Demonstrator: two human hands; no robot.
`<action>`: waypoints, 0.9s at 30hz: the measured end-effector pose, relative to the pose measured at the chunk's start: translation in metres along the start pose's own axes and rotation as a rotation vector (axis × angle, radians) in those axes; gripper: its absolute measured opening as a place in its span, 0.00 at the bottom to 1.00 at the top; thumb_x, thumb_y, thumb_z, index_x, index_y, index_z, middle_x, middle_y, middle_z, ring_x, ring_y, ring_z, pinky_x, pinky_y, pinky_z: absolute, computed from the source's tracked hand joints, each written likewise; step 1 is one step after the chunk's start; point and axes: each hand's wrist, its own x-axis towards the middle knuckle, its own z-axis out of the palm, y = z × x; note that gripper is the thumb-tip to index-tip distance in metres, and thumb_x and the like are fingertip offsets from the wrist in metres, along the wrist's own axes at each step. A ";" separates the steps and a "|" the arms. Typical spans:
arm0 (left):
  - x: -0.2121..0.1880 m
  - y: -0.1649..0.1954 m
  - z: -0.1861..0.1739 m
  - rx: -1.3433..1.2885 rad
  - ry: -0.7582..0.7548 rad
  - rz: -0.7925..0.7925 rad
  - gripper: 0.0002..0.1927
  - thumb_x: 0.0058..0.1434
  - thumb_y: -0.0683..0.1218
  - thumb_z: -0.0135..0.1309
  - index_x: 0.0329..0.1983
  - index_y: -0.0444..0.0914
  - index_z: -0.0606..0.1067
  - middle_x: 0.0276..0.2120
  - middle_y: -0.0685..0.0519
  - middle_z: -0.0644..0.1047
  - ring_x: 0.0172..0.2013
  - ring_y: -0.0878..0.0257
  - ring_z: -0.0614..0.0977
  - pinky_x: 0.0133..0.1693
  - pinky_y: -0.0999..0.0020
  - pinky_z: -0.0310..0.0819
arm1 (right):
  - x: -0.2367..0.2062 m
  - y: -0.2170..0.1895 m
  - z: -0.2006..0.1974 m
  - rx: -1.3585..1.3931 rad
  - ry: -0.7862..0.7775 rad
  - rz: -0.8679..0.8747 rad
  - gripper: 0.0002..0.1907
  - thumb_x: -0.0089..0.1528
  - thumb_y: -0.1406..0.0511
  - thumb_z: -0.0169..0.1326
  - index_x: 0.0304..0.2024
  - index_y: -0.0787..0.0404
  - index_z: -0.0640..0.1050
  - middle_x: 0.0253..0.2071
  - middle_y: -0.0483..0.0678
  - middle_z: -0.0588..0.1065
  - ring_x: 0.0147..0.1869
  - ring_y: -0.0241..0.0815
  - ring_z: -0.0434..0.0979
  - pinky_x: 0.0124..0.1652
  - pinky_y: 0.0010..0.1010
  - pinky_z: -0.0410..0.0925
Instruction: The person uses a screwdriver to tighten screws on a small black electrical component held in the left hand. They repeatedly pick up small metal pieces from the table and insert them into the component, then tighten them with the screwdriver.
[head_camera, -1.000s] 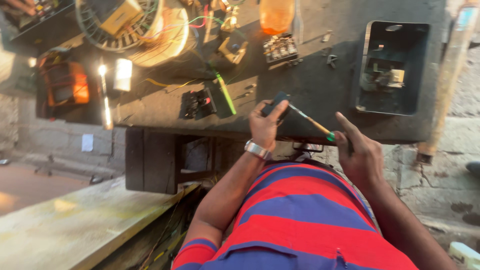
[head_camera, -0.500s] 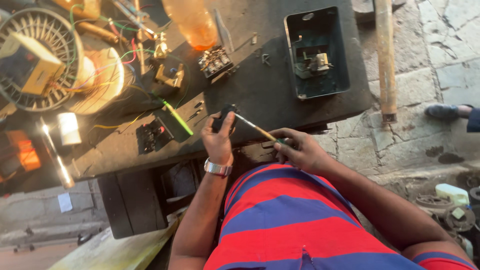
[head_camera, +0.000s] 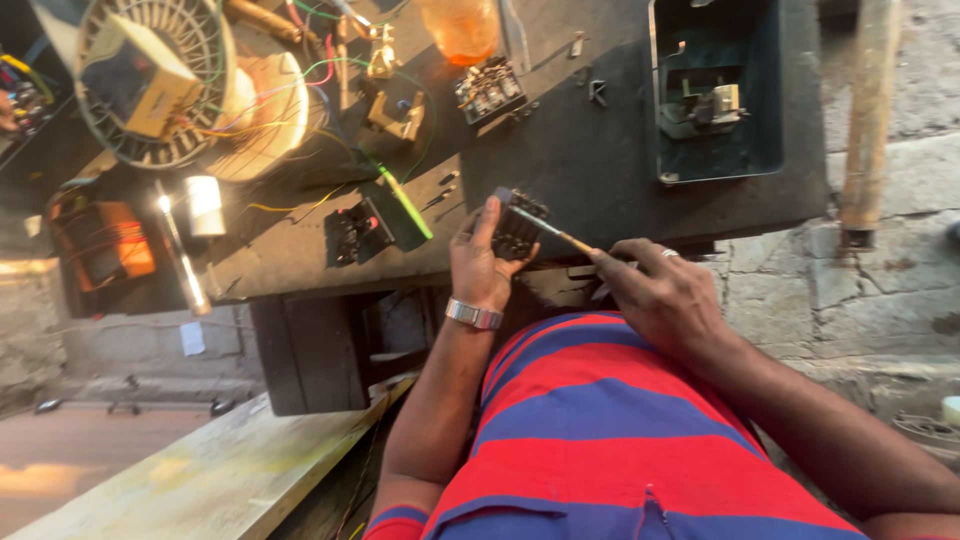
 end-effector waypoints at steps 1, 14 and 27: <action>-0.002 0.002 0.001 -0.011 0.013 -0.024 0.12 0.65 0.52 0.59 0.43 0.39 0.78 0.37 0.50 0.83 0.35 0.58 0.86 0.33 0.54 0.85 | 0.001 0.000 0.000 0.022 -0.009 0.010 0.15 0.58 0.68 0.61 0.49 0.56 0.83 0.44 0.47 0.77 0.38 0.44 0.81 0.30 0.34 0.73; 0.002 -0.007 -0.007 0.141 0.078 0.172 0.10 0.64 0.49 0.62 0.41 0.38 0.80 0.34 0.51 0.83 0.32 0.64 0.85 0.30 0.65 0.82 | 0.010 -0.006 -0.012 0.216 -0.101 0.085 0.14 0.63 0.64 0.59 0.49 0.61 0.83 0.43 0.49 0.79 0.37 0.46 0.83 0.34 0.35 0.75; 0.008 -0.012 -0.018 0.201 0.018 0.160 0.11 0.64 0.48 0.63 0.41 0.35 0.79 0.33 0.50 0.83 0.29 0.64 0.85 0.27 0.70 0.83 | 0.023 -0.010 -0.027 0.314 -0.215 0.179 0.15 0.63 0.64 0.57 0.51 0.61 0.83 0.42 0.54 0.81 0.41 0.55 0.83 0.40 0.42 0.75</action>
